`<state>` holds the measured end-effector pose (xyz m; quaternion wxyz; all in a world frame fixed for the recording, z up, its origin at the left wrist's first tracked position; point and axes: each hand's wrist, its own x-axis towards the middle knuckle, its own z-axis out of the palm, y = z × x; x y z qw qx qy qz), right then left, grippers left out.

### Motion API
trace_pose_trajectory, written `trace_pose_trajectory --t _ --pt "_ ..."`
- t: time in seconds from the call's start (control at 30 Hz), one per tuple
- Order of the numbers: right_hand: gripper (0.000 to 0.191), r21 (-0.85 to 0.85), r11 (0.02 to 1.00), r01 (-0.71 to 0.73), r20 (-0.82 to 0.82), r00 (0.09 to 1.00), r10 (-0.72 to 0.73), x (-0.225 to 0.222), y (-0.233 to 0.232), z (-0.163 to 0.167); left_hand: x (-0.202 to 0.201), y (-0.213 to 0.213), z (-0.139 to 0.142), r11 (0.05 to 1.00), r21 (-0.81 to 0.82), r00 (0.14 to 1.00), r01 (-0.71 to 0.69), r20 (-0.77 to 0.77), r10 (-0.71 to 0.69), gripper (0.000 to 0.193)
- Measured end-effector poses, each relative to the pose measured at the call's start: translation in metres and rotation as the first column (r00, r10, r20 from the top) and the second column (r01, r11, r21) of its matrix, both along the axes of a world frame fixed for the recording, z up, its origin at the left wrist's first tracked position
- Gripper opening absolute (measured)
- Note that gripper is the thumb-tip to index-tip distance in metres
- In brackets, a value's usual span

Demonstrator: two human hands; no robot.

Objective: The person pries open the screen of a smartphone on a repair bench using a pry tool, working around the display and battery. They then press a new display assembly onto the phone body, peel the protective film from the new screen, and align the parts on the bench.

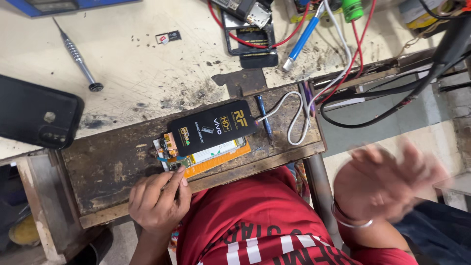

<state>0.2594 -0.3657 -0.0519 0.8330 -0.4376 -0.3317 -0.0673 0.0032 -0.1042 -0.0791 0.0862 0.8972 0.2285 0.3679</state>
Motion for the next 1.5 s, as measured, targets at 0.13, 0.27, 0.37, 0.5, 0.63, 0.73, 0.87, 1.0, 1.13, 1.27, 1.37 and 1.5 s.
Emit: trace_pose_trajectory --t 0.13,0.27,0.37,0.5,0.63,0.73,0.87,1.0,1.13,1.27,1.37,1.5 --pt "0.061 0.007 0.892 -0.453 -0.648 0.677 0.348 0.020 0.017 0.002 -0.001 0.000 -0.001 1.000 -0.007 1.000 0.007 0.009 -0.007 0.018" --pt "0.031 -0.599 0.766 -0.233 -0.388 0.921 -0.023 0.027 0.032 0.004 -0.002 -0.002 -0.003 1.000 -0.017 1.000 -0.005 -0.015 0.005 0.020" --pt "0.021 -0.904 0.203 0.377 0.359 0.925 -0.124 0.027 0.039 0.014 -0.002 -0.002 -0.004 1.000 -0.023 1.000 -0.005 -0.008 0.004 0.019" --pt "0.018 -0.866 -0.038 0.498 0.499 0.867 0.003 0.032 0.051 0.023 -0.002 -0.001 -0.006 1.000 -0.018 1.000 -0.007 -0.011 0.007 0.017" --pt "0.016 -0.880 -0.016 0.474 0.474 0.881 0.009 0.036 0.055 0.025 -0.004 -0.002 -0.008 0.999 -0.034 0.999 -0.013 -0.036 0.012 0.017" --pt "0.014 -0.888 -0.001 0.459 0.459 0.888 0.011 0.038 0.055 0.024 -0.005 -0.002 -0.009 1.000 0.006 0.998 -0.014 -0.065 0.014 0.017" --pt "0.013 -0.886 0.062 0.459 0.456 0.889 -0.048 0.038 0.056 0.024 -0.006 -0.002 -0.011 1.000 0.009 0.998 -0.024 -0.062 0.025 0.017" --pt "0.014 -0.880 0.073 0.469 0.462 0.882 -0.093 0.037 0.060 0.023 -0.007 -0.003 -0.012 1.000 -0.009 0.997 -0.027 -0.066 0.027 0.015" --pt "0.013 -0.876 0.108 0.469 0.457 0.881 -0.120 0.040 0.063 0.020 -0.006 -0.003 -0.011 0.999 -0.003 0.997 -0.034 -0.066 0.033 0.015" --pt "0.015 -0.881 0.081 0.466 0.461 0.884 -0.077 0.043 0.065 0.019 -0.005 -0.002 -0.009 1.000 -0.022 0.998 -0.022 -0.057 0.021 0.015" --pt "0.016 -0.899 0.084 0.430 0.429 0.903 -0.031 0.046 0.063 0.020 -0.004 -0.003 -0.007 0.999 -0.024 0.998 -0.029 -0.059 0.028 0.015" --pt "0.017 -0.888 0.128 0.441 0.445 0.895 0.006 0.047 0.062 0.019 -0.002 -0.002 -0.006 1.000 -0.009 0.998 -0.027 -0.052 0.027 0.015"
